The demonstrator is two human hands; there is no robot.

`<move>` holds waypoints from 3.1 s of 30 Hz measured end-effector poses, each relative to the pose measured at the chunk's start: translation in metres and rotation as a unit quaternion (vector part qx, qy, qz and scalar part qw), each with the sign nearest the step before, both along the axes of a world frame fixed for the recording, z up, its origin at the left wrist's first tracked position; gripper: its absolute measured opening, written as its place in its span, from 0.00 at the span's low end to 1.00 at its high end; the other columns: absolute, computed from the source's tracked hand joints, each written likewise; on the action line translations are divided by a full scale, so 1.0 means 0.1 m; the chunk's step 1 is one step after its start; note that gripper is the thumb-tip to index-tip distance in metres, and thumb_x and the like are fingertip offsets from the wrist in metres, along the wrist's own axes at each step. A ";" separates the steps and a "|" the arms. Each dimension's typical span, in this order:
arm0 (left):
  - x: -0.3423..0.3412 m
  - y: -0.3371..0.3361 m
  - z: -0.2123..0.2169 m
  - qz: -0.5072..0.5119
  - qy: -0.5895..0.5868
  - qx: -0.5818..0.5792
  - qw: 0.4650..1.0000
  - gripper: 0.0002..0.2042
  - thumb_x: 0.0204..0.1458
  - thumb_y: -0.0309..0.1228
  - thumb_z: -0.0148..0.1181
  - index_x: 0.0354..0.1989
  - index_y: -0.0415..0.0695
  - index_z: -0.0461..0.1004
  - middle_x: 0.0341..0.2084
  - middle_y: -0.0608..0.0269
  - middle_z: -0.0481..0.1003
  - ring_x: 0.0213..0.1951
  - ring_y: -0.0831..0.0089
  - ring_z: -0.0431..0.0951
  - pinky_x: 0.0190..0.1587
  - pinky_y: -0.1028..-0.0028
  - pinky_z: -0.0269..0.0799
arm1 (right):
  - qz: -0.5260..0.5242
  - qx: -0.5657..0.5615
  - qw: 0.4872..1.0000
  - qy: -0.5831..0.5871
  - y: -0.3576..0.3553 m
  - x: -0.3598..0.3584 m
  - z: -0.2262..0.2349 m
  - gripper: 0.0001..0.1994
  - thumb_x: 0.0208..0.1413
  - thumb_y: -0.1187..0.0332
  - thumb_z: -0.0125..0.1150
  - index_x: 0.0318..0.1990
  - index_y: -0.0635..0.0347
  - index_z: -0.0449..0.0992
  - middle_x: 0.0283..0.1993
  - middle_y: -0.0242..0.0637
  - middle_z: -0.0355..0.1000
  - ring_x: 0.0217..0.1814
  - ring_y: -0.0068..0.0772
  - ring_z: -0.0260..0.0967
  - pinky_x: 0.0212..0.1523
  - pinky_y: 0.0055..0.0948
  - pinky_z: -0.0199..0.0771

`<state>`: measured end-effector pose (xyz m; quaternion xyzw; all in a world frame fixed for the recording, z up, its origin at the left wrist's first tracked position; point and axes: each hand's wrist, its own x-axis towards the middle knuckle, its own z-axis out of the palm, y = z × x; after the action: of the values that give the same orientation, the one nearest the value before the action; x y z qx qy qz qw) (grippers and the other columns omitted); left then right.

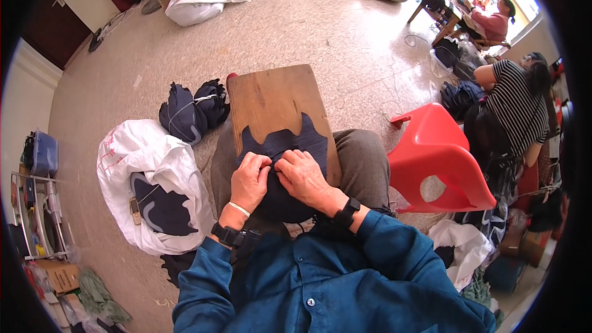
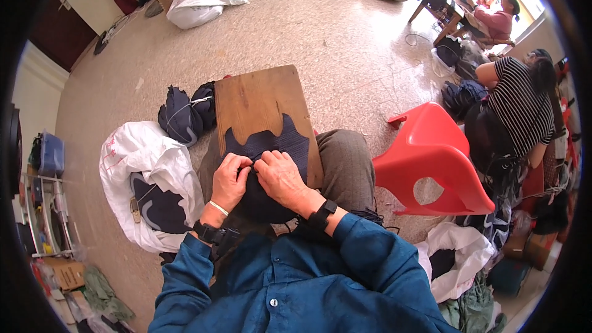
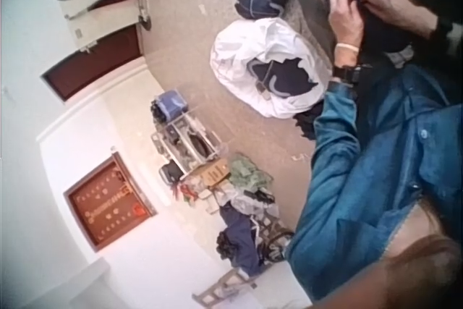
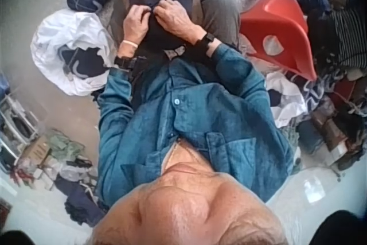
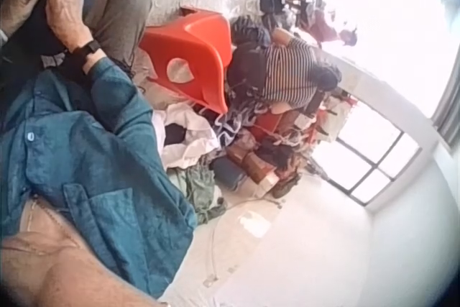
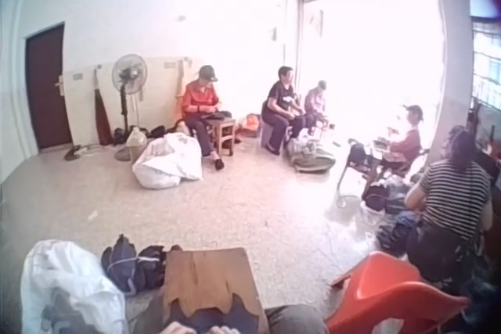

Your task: Manually threading laces or stitching components for a shoe upper.

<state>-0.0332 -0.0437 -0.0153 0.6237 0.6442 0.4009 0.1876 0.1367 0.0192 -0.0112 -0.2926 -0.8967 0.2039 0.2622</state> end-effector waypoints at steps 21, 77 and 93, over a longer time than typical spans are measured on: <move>0.10 -0.03 -0.08 0.050 0.056 0.029 0.997 0.02 0.57 0.26 0.61 0.38 0.46 0.77 0.35 0.61 0.75 0.36 0.57 0.80 0.35 0.63 0.77 | 0.106 -0.058 0.991 0.060 0.16 0.06 -0.01 0.04 0.51 0.74 0.64 0.33 0.60 0.74 0.33 0.39 0.68 0.39 0.46 0.69 0.41 0.40 0.67; 0.19 -0.28 -0.06 0.008 0.078 0.060 0.995 0.05 0.53 0.24 0.64 0.36 0.43 0.74 0.31 0.59 0.72 0.34 0.57 0.79 0.34 0.64 0.75 | 0.007 -0.009 1.000 0.006 -0.25 0.15 0.00 0.05 0.50 0.71 0.66 0.34 0.57 0.77 0.36 0.36 0.68 0.42 0.42 0.68 0.43 0.39 0.66; 0.18 -0.34 -0.19 0.014 0.099 0.124 0.987 0.07 0.50 0.19 0.64 0.36 0.41 0.74 0.30 0.56 0.72 0.34 0.56 0.76 0.37 0.63 0.74 | 0.094 -0.107 0.990 0.014 -0.10 0.24 0.05 0.04 0.49 0.71 0.65 0.31 0.56 0.75 0.31 0.35 0.66 0.40 0.41 0.67 0.42 0.39 0.61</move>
<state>-0.0152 -0.0773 -0.0340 0.6699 0.6135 0.4164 0.0382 0.1606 0.0087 -0.0065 -0.2301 -0.8896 0.3264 0.2216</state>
